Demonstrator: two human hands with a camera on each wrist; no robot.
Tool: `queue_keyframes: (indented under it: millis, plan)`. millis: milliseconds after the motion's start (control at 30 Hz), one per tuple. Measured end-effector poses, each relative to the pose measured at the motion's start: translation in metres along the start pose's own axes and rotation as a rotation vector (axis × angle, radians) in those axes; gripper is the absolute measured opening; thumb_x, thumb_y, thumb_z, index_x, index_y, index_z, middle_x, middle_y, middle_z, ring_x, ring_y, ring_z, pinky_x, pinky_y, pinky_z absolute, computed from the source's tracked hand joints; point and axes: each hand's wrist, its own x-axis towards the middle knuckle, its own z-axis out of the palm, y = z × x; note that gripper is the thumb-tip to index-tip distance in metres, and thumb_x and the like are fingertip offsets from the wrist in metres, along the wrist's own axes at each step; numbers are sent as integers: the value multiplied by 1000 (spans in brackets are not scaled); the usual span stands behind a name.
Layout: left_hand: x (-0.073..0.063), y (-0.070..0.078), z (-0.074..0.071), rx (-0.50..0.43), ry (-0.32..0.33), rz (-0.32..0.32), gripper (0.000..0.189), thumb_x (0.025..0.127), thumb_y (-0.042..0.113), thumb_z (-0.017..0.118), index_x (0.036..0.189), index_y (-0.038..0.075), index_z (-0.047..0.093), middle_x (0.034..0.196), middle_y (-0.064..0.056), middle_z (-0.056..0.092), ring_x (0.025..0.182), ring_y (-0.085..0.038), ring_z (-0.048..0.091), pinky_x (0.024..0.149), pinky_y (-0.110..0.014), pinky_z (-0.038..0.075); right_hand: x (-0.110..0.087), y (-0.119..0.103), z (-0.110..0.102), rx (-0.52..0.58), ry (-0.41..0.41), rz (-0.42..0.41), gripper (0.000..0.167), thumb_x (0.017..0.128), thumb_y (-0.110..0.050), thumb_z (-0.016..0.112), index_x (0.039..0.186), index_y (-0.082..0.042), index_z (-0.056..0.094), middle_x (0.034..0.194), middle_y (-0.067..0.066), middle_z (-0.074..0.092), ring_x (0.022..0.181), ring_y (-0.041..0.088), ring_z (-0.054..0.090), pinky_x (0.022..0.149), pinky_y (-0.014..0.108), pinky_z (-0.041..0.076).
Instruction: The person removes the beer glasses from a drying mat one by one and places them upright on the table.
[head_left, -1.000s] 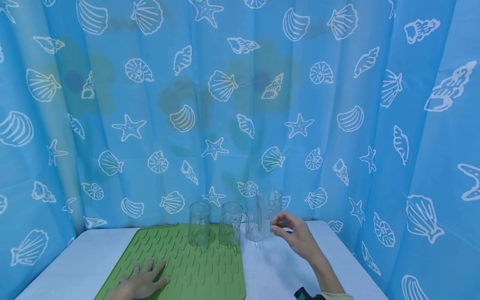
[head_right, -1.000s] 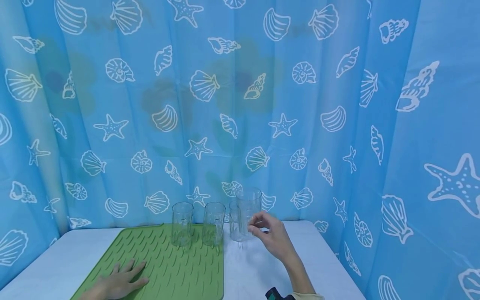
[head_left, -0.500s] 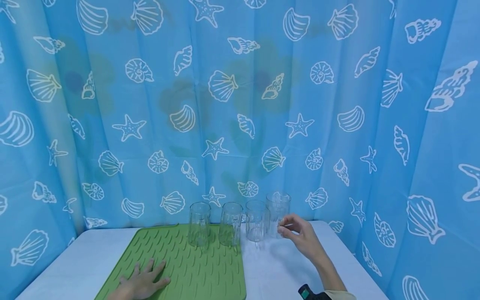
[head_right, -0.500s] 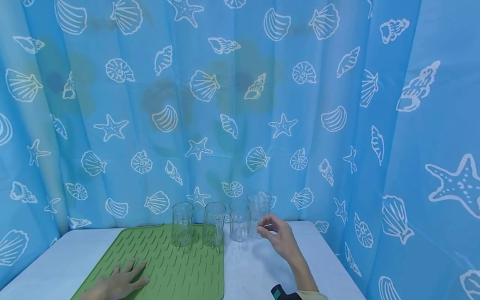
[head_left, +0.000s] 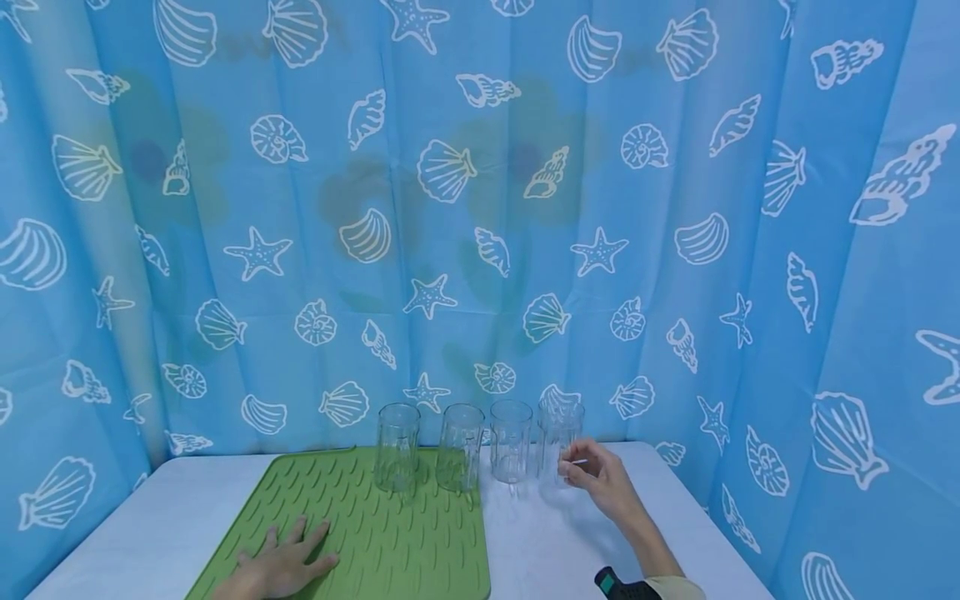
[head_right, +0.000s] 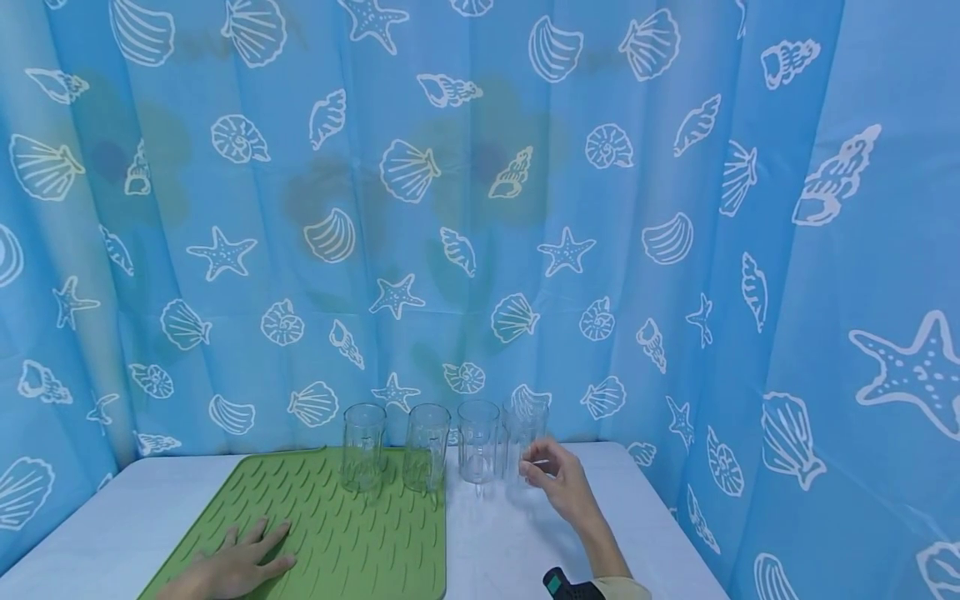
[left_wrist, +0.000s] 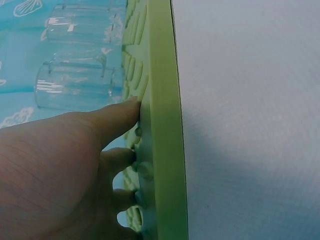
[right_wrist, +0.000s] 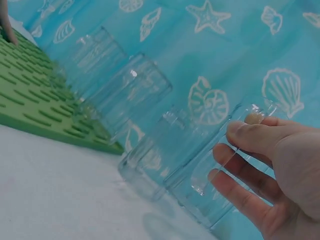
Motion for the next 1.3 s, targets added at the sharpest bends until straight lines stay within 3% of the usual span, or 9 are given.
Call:
queue_keyframes:
  millis: [133,267,400,500,633,767,933,1033,1300]
  plan:
    - [-3,1,-1,-5,-1,3,106,73,90,44,153,21,35,158,-26,26,136,-70,7,88,-92,5,2,8,3,37,20,70,19,93,-14,67,108,-3,61,106,16,64,90,17,69,82,27,60]
    - [-36,28,-16,2,2,1,102,79,84,45,153,15,34,157,-29,25,136,-69,7,92,-90,6,3,17,4,60,21,62,21,93,-14,68,108,-2,61,105,18,64,88,17,70,81,26,60]
    - [-46,37,-20,27,-2,-8,101,80,84,43,154,15,33,157,-28,24,138,-68,8,93,-90,7,4,29,6,80,5,24,22,92,-14,69,106,0,61,104,22,64,86,19,70,79,24,59]
    - [-44,35,-18,33,-2,-3,102,79,86,41,154,16,33,157,-28,25,137,-68,8,92,-90,6,4,36,8,76,3,46,22,92,-14,69,107,0,61,104,20,64,86,17,70,79,24,59]
    - [-62,49,-26,17,-11,-8,95,86,77,45,153,12,32,157,-30,23,138,-68,7,95,-89,6,4,40,12,70,11,88,24,91,-17,71,107,-2,62,104,15,65,87,16,69,80,24,59]
    - [-54,43,-22,20,-6,-13,99,83,81,42,154,13,32,158,-28,23,138,-68,7,95,-89,6,5,41,14,73,20,96,26,90,-18,72,107,-1,62,104,16,65,88,19,69,81,26,59]
    - [-21,18,-7,3,-10,-19,106,75,89,42,154,19,34,158,-27,23,137,-69,6,90,-91,3,7,43,17,37,67,124,24,92,-19,70,108,-3,63,106,15,66,91,18,68,84,34,60]
    - [-10,10,-3,-21,-16,-18,108,72,90,44,154,20,34,158,-27,23,137,-69,5,90,-91,2,8,46,18,8,97,141,22,94,-22,67,109,-6,64,107,13,68,94,17,69,86,36,60]
    - [-43,35,-16,41,-5,-26,97,82,82,43,154,17,33,159,-27,22,139,-67,6,93,-90,5,17,49,18,-20,154,166,21,95,-17,66,111,-4,65,108,16,69,95,21,69,85,37,60]
